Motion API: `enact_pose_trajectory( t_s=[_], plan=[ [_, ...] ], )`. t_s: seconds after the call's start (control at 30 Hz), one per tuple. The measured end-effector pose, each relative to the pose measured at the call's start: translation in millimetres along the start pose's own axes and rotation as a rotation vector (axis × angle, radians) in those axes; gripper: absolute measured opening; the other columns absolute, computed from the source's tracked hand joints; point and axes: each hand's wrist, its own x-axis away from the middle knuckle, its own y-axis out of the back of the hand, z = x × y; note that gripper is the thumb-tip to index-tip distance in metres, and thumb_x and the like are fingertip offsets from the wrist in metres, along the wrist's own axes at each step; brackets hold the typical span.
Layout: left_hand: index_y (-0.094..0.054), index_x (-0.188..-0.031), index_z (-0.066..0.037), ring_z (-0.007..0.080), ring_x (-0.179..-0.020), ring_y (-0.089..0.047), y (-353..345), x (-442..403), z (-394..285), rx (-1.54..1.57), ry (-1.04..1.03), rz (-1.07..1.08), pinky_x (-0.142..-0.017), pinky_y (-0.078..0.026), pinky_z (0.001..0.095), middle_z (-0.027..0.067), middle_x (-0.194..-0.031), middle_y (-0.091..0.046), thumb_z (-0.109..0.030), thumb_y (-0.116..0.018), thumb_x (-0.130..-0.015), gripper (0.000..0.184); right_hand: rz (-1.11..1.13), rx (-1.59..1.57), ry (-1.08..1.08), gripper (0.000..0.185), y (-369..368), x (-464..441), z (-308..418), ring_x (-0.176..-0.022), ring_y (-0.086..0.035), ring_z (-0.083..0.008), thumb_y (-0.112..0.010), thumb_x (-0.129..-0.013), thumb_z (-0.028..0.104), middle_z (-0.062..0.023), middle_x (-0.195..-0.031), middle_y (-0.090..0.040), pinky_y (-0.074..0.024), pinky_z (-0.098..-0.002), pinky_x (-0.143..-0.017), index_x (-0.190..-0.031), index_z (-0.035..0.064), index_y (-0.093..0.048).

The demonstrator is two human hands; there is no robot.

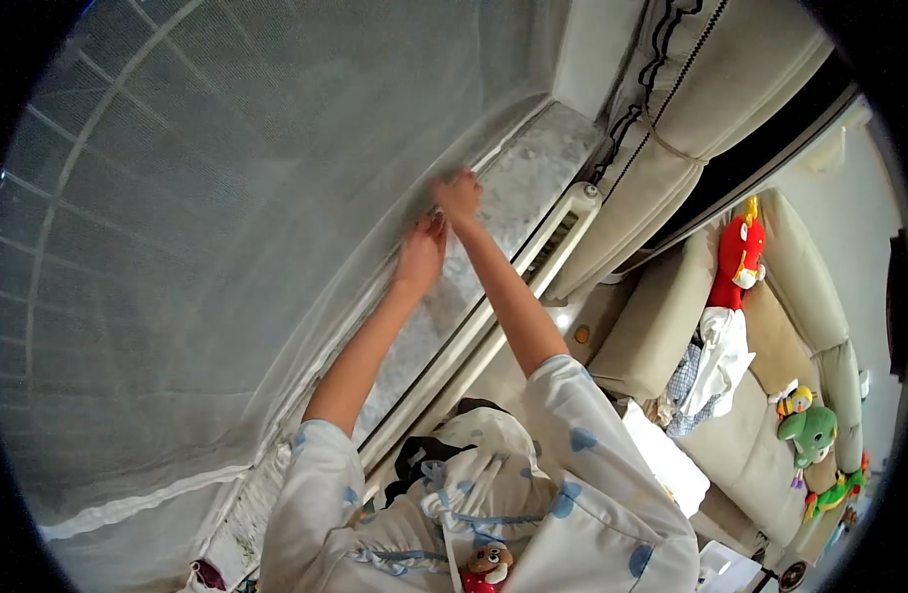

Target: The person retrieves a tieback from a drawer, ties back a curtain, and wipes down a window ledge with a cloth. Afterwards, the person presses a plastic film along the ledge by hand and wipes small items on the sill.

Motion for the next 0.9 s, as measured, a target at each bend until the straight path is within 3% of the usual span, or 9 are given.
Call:
enact_pose_trajectory(
  t_s=[0.03, 0.1, 0.17, 0.27, 0.3, 0.43, 0.63, 0.8, 0.9],
  plan=[
    [-0.058, -0.098, -0.003, 0.0253, -0.093, -0.048, 2, -1, 1, 0.002, -0.007, -0.004, -0.078, -0.042, 0.0325, 0.0108, -0.101, -0.053, -0.010, -0.047, -0.080, 0.022, 0.082, -0.183, 0.096, 0.048, -4, -13, -23, -0.100, -0.046, -0.0365, -0.059, -0.067, 0.023, -0.0219, -0.105, -0.052, -0.0363, -0.0418, -0.088, -0.107, -0.0022, -0.050],
    [-0.058, -0.095, -0.003, 0.0245, -0.093, -0.048, 4, 0, 6, -0.268, -0.309, -0.076, -0.079, -0.043, 0.0329, 0.0109, -0.102, -0.053, -0.011, -0.050, -0.076, 0.022, 0.149, -0.361, 0.195, 0.041, 15, -25, -46, -0.096, -0.048, -0.0367, -0.058, -0.067, 0.019, -0.0213, -0.101, -0.054, -0.0383, -0.0425, -0.085, -0.103, -0.0009, -0.053],
    [-0.058, -0.095, -0.003, 0.0242, -0.094, -0.048, -1, 3, 7, -0.258, -0.312, -0.062, -0.079, -0.043, 0.0330, 0.0112, -0.103, -0.053, -0.011, -0.051, -0.075, 0.023, 0.091, -0.262, 0.303, 0.029, 49, -22, -65, -0.089, -0.050, -0.0373, -0.054, -0.069, 0.007, -0.0194, -0.097, -0.056, -0.0402, -0.0426, -0.081, -0.097, 0.0011, -0.056],
    [-0.057, -0.098, -0.002, 0.0240, -0.097, -0.048, 0, -4, 0, -0.229, -0.230, -0.088, -0.080, -0.043, 0.0336, 0.0118, -0.106, -0.052, -0.010, -0.051, -0.074, 0.026, 0.095, -0.112, 0.497, 0.029, 80, -36, -75, -0.090, -0.049, -0.0380, -0.049, -0.070, -0.001, -0.0194, -0.098, -0.055, -0.0400, -0.0430, -0.080, -0.098, 0.0021, -0.056],
    [-0.056, -0.100, -0.002, 0.0242, -0.099, -0.048, 1, 0, -4, -0.219, -0.169, -0.098, -0.081, -0.043, 0.0341, 0.0122, -0.108, -0.051, -0.009, -0.050, -0.075, 0.026, 0.006, -0.034, 0.670, 0.027, 84, -45, -77, -0.090, -0.049, -0.0363, -0.050, -0.070, -0.001, -0.0173, -0.098, -0.056, -0.0401, -0.0415, -0.081, -0.096, 0.0014, -0.056],
    [-0.054, -0.103, -0.001, 0.0250, -0.100, -0.048, 5, -8, -14, -0.209, -0.134, -0.127, -0.083, -0.043, 0.0347, 0.0121, -0.112, -0.049, -0.007, -0.048, -0.076, 0.029, 0.078, 0.050, 0.901, 0.034, 88, -91, -69, -0.097, -0.048, -0.0320, -0.054, -0.071, 0.001, -0.0115, -0.105, -0.054, -0.0378, -0.0390, -0.085, -0.105, 0.0054, -0.054],
    [-0.051, -0.110, 0.000, 0.0279, -0.103, -0.048, -17, -59, -30, -0.106, 0.041, -0.135, -0.086, -0.043, 0.0360, 0.0128, -0.112, -0.050, -0.003, -0.047, -0.076, 0.034, 0.181, 0.158, 1.262, 0.028, 61, -154, -68, -0.100, -0.047, -0.0245, -0.058, -0.071, 0.010, -0.0059, -0.104, -0.053, -0.0373, -0.0384, -0.084, -0.099, 0.0086, -0.056],
    [-0.057, -0.091, -0.002, 0.0260, -0.091, -0.052, -29, -93, -34, -0.206, 0.147, -0.148, -0.078, -0.046, 0.0350, 0.0105, -0.095, -0.053, -0.011, -0.058, -0.071, 0.022, 0.441, 0.151, 1.500, 0.019, 61, -191, -50, -0.094, -0.048, -0.0226, -0.060, -0.071, 0.016, -0.0034, -0.095, -0.055, -0.0375, -0.0384, -0.085, -0.088, 0.0090, -0.059],
    [-0.057, -0.082, -0.003, 0.0251, -0.087, -0.053, -29, -98, -46, -0.173, 0.252, -0.154, -0.073, -0.047, 0.0352, 0.0084, -0.088, -0.053, -0.014, -0.062, -0.067, 0.019, 0.507, 0.095, 1.764, 0.010, 63, -203, -37, -0.089, -0.050, -0.0222, -0.059, -0.072, 0.015, -0.0043, -0.086, -0.055, -0.0384, -0.0362, -0.085, -0.079, 0.0081, -0.058]
  ],
)
